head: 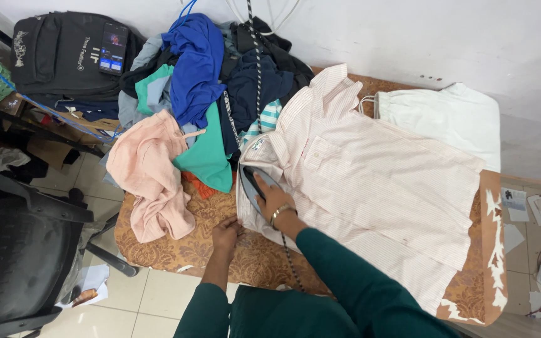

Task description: The person irons a pair of white shorts on a patterned table, then switches to a pink striped shirt, smoothing and ironing it. The person handles the garments one at a time, adjusting their position on the table while using an electric iron.

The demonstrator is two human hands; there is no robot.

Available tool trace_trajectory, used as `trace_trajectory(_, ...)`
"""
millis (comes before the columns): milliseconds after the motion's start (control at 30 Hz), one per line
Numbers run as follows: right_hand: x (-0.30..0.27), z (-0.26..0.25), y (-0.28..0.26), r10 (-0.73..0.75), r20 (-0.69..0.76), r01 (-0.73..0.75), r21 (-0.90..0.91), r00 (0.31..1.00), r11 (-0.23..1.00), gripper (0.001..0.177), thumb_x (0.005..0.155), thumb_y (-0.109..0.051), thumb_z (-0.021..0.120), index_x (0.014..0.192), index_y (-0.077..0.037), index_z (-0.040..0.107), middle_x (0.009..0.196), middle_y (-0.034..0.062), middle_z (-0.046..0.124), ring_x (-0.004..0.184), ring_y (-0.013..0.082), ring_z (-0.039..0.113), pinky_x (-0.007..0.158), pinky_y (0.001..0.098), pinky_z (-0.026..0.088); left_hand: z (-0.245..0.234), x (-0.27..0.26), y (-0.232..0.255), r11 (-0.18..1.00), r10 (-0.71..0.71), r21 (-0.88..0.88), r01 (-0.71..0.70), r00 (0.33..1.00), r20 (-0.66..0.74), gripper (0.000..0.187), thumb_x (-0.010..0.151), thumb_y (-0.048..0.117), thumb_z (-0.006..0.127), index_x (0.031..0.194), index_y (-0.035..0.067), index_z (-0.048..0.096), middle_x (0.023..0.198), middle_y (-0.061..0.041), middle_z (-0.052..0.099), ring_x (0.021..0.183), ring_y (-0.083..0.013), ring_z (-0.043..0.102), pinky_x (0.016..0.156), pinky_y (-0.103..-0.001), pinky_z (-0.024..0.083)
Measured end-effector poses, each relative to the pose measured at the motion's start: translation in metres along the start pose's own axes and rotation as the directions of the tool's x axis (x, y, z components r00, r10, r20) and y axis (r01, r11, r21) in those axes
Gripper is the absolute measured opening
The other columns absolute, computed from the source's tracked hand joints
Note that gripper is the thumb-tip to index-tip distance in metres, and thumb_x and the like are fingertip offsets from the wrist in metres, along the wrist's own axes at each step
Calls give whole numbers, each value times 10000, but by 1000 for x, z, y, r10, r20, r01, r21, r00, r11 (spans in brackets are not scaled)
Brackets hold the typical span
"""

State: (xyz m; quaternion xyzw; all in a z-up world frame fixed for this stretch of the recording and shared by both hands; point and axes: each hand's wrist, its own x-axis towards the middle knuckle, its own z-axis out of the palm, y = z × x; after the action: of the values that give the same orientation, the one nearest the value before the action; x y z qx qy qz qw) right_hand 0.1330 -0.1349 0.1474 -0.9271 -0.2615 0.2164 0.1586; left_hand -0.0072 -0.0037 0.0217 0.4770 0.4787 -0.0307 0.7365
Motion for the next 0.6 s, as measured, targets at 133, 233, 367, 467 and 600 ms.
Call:
trace_trajectory(133, 6, -15, -15, 112, 165, -108, -31, 980, 994, 749, 1027, -365, 501, 1644, -370, 76, 1238, 211, 635, 1032, 400, 665, 868, 502, 562, 1, 2, 2, 1000, -17, 15, 17, 1000, -7, 352, 946, 96, 685, 1270, -40, 669, 1035, -120, 740, 871, -215, 720, 722, -341, 598)
trace_trajectory(233, -8, -23, -17, 92, 190, -85, -43, 977, 995, 759, 1041, -372, 504, 1657, -353, 61, 1222, 220, 648, 1030, 404, 672, 895, 495, 557, 0, 5, 0, 1000, -14, -6, 14, 1000, -10, 352, 937, 79, 689, 1262, -54, 654, 1034, -119, 735, 871, -225, 718, 729, -349, 603)
trace_trajectory(367, -37, -27, -13, 126, 284, -112, -66, 950, 992, 768, 1039, -361, 515, 1650, -364, 51, 1229, 234, 628, 1027, 417, 662, 894, 511, 546, -2, 5, -2, 1000, -3, -21, 2, 1000, -22, 338, 926, 42, 678, 1239, -85, 656, 1017, -135, 727, 856, -240, 710, 726, -355, 606)
trace_trajectory(467, -62, -36, -3, 183, 303, -176, -50, 935, 983, 732, 1042, -380, 512, 1640, -387, 91, 1225, 223, 628, 1012, 409, 668, 880, 502, 557, 7, -3, 9, 1000, 1, 7, 0, 999, -51, 326, 918, 25, 663, 1218, -101, 663, 1013, -157, 729, 837, -243, 718, 722, -362, 605)
trace_trajectory(600, -85, -40, 12, 210, 301, -215, -19, 930, 976, 729, 1024, -373, 526, 1633, -415, 128, 1184, 207, 639, 981, 383, 682, 863, 476, 571, 25, -39, 43, 957, 143, 270, -103, 981, -132, 264, 913, -5, 614, 1141, -91, 717, 948, -154, 753, 793, -247, 746, 703, -385, 620)
